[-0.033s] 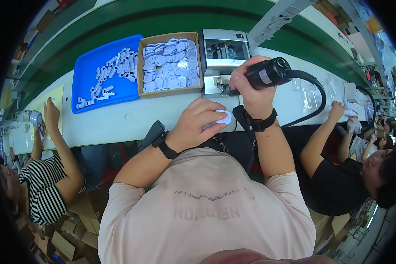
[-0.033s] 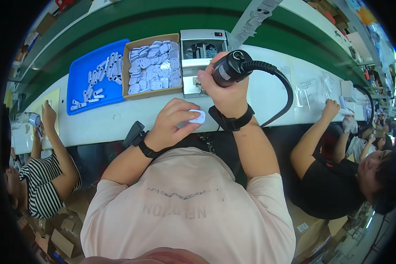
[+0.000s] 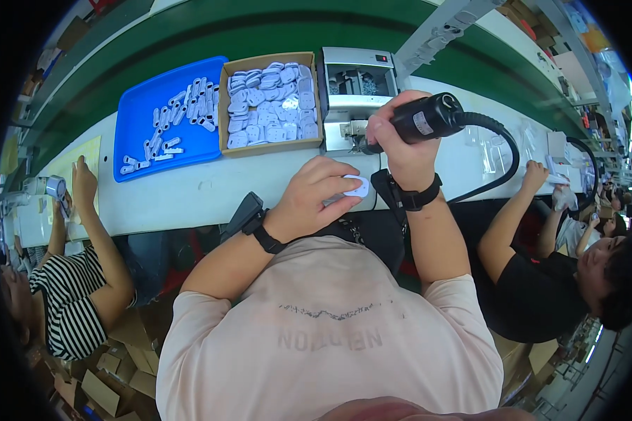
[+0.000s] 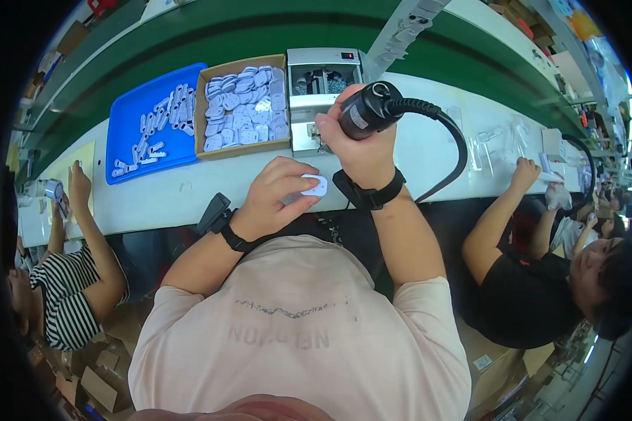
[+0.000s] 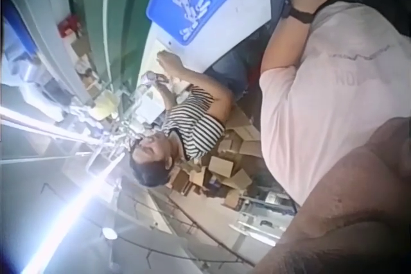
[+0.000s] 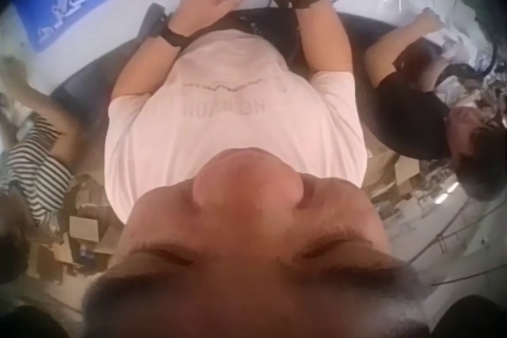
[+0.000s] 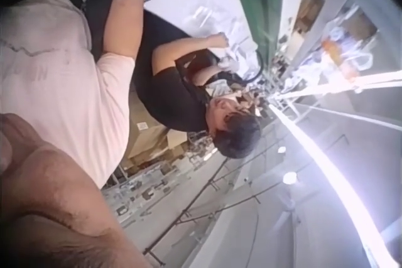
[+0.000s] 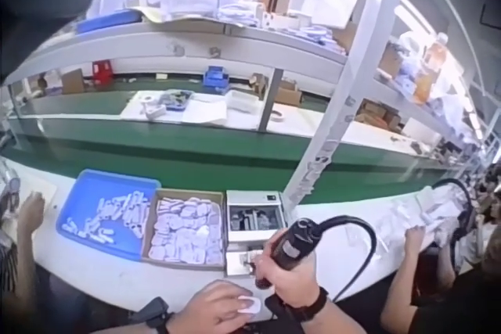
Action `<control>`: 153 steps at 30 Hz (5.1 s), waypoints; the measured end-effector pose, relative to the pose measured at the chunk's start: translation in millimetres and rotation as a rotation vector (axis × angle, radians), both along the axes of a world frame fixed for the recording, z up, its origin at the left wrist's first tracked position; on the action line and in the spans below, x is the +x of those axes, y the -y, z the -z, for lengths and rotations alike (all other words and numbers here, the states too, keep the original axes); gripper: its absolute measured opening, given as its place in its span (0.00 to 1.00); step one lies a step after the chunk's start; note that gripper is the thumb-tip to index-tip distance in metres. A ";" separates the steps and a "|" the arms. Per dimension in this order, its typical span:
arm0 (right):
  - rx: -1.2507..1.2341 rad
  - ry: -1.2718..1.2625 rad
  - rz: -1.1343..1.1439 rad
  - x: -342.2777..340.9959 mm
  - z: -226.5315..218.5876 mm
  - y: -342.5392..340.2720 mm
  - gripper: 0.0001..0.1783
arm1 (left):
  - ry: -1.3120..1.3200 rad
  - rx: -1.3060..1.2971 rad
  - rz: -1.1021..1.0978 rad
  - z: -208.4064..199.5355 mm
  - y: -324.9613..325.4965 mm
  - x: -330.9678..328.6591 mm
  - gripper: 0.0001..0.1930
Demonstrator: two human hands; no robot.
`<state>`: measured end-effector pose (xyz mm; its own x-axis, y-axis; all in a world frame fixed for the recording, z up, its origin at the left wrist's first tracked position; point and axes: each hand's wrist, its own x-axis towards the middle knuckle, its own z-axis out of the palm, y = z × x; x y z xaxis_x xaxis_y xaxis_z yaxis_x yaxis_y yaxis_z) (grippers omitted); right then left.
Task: Assembling small white components using a handheld tool on a production line.
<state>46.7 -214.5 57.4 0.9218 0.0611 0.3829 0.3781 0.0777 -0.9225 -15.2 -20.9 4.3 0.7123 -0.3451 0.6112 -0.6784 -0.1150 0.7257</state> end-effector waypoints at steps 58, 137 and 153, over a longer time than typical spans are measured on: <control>-0.054 0.098 -0.055 0.5 13.5 0.5 0.23 | -0.231 -0.036 0.002 -0.9 -6.9 -18.2 0.19; -0.026 0.215 -0.008 0.9 21.0 4.0 0.20 | -0.047 0.018 -0.041 5.2 7.1 -14.5 0.15; 0.187 0.147 0.092 -5.5 -2.1 -4.3 0.16 | -0.001 -0.025 -0.041 8.5 6.2 -10.7 0.15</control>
